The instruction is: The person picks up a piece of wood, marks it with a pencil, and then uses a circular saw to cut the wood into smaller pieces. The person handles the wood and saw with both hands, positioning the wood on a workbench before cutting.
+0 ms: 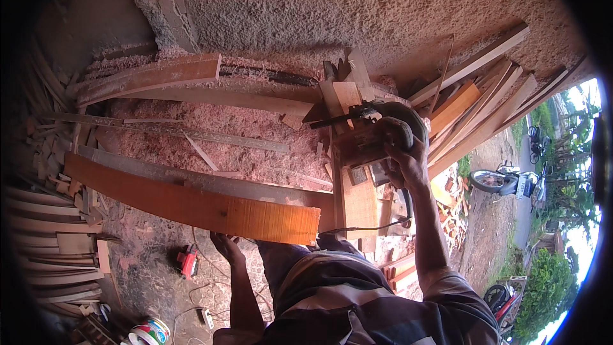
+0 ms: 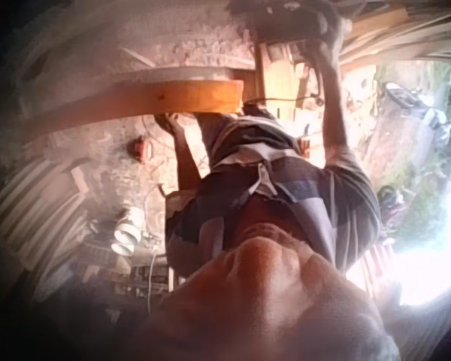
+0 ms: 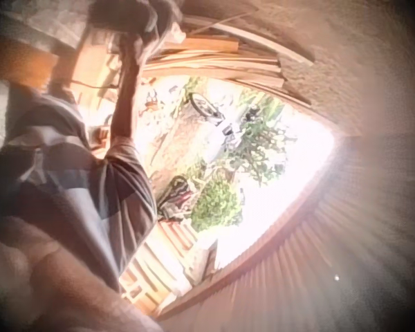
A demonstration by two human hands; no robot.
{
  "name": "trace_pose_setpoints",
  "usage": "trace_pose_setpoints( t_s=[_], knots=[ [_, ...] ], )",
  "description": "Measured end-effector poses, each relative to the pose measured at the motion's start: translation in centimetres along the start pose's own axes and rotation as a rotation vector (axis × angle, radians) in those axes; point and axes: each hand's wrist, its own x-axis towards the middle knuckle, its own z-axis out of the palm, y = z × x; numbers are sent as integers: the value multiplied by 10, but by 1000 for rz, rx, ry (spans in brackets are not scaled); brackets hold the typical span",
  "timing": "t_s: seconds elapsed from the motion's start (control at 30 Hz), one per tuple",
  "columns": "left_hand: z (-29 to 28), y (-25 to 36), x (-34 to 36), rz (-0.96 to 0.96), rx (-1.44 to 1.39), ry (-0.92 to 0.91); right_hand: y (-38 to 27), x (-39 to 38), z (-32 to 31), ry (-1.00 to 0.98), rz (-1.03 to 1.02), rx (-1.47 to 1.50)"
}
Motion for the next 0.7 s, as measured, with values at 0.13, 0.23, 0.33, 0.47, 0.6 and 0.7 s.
trace_pose_setpoints(
  t_s=[0.13,0.23,0.33,0.47,0.6,0.7],
  knots=[
    [17,-7,-31,-54,-75,-8,16,12,-2,-17,35,72],
    [22,-6,-37,-86,-126,6,30,17,-6,34,111,127],
    [28,1,-36,-103,-138,16,43,22,-14,29,132,172],
    [34,9,-34,-128,-152,54,59,22,-23,26,121,251],
    [35,6,-31,-156,-224,68,62,23,-28,-58,160,245],
    [32,3,-22,-215,-320,100,60,19,-29,-108,172,334]
  ],
)
